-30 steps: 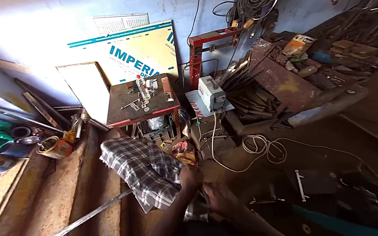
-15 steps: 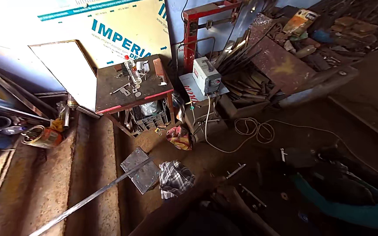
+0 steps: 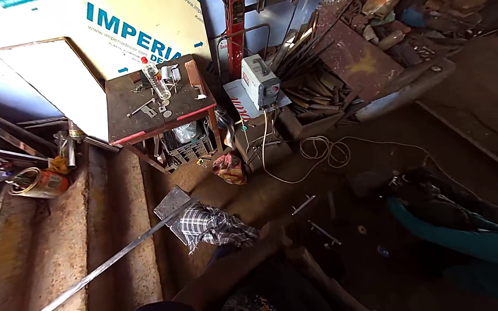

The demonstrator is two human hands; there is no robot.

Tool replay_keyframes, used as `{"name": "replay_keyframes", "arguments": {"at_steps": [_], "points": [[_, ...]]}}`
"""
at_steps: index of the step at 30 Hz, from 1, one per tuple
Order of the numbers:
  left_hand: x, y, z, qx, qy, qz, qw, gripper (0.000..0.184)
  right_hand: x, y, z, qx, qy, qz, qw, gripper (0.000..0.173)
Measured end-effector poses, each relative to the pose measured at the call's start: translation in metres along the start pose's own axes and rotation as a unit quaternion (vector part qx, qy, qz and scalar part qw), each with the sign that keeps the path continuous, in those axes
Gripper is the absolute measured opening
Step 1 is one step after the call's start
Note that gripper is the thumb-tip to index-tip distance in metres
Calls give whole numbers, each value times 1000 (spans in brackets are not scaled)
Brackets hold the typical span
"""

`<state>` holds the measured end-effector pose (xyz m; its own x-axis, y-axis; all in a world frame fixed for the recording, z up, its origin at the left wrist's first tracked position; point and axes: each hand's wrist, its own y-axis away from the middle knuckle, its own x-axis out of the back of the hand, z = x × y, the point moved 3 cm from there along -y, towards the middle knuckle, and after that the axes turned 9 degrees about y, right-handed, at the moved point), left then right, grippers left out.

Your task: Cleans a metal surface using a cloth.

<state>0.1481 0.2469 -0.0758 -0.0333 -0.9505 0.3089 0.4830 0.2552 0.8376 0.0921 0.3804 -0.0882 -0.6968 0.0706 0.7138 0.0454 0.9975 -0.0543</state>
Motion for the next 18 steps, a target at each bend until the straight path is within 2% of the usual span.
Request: {"name": "replay_keyframes", "arguments": {"at_steps": [3, 5, 7, 8, 10, 13, 15, 18], "points": [[6, 6, 7, -11, -3, -4, 1000, 42, 11, -3, -5, 3, -22, -5, 1000, 24], [24, 11, 12, -55, 18, 26, 998, 48, 27, -16, -8, 6, -29, 41, 999, 32], [46, 16, 10, -144, 91, 85, 982, 63, 49, -31, -11, -27, -29, 101, 994, 40], [56, 20, 8, -197, 140, 100, 965, 64, 62, -37, -12, -46, -21, 133, 990, 41], [71, 33, 6, -301, 209, 77, 927, 53, 85, -46, -9, -59, -5, 176, 983, 38], [87, 63, 10, -376, 131, 44, 916, 36, 117, -55, -35, -73, -17, 175, 982, 26], [95, 77, 11, -391, 67, 74, 915, 30, 124, -56, -48, -74, -19, 186, 980, 21], [101, 90, 15, -430, 10, 130, 893, 22, 114, -53, -46, -77, -36, 190, 978, 22]]}}
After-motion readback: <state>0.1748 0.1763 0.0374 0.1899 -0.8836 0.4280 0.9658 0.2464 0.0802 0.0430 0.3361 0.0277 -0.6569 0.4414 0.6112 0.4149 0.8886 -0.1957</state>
